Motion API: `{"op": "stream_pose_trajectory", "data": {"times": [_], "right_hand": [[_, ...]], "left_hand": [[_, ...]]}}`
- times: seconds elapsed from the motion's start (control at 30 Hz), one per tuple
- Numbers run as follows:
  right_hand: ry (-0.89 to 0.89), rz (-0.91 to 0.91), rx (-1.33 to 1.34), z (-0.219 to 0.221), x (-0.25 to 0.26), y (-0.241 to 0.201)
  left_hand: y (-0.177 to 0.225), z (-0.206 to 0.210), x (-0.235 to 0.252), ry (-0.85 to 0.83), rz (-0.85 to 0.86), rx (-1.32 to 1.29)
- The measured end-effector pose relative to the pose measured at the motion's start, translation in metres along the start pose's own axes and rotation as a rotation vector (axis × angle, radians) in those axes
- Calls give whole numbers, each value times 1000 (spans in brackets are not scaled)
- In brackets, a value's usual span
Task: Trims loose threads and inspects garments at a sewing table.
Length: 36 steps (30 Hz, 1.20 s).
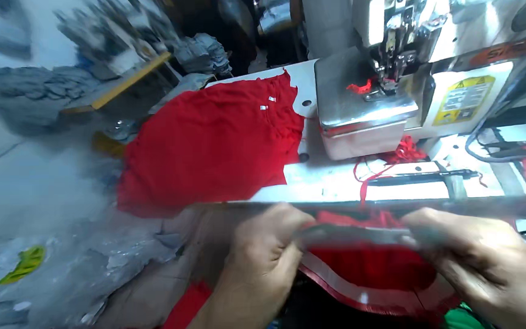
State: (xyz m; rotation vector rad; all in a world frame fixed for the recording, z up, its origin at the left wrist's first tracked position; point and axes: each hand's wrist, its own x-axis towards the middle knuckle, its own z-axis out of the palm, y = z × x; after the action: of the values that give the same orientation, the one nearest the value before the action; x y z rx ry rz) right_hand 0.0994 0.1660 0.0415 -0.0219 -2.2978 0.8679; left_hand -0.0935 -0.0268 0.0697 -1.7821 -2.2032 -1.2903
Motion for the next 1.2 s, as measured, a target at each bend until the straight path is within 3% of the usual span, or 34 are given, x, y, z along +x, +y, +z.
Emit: {"op": "stream_pose_trajectory", "data": {"times": [0.17,0.3,0.43,0.6,0.73,0.87,1.1,1.2], "right_hand": [[-65,227,377,1,-6,5],[-137,418,490,8,-6,-1],[-203,344,412,15,-1,-5],[-143,248,475,17,2,-4],[-199,198,565,8,8,-12],[-134,206,488,0,17,-24],[-123,128,453,-32,15,-34],[-84,102,397,-43,13,-32]], "left_hand": [[5,1,2,-145,-73,-264],[11,11,1,-182,-168,-432],[14,16,3,-184,-149,-461],[12,20,4,-103,-88,-325],[13,16,6,-165,-114,-583],[29,17,12,-203,-210,-795],[53,19,34,-285,-126,-745],[68,26,42,-236,-221,-801]]}}
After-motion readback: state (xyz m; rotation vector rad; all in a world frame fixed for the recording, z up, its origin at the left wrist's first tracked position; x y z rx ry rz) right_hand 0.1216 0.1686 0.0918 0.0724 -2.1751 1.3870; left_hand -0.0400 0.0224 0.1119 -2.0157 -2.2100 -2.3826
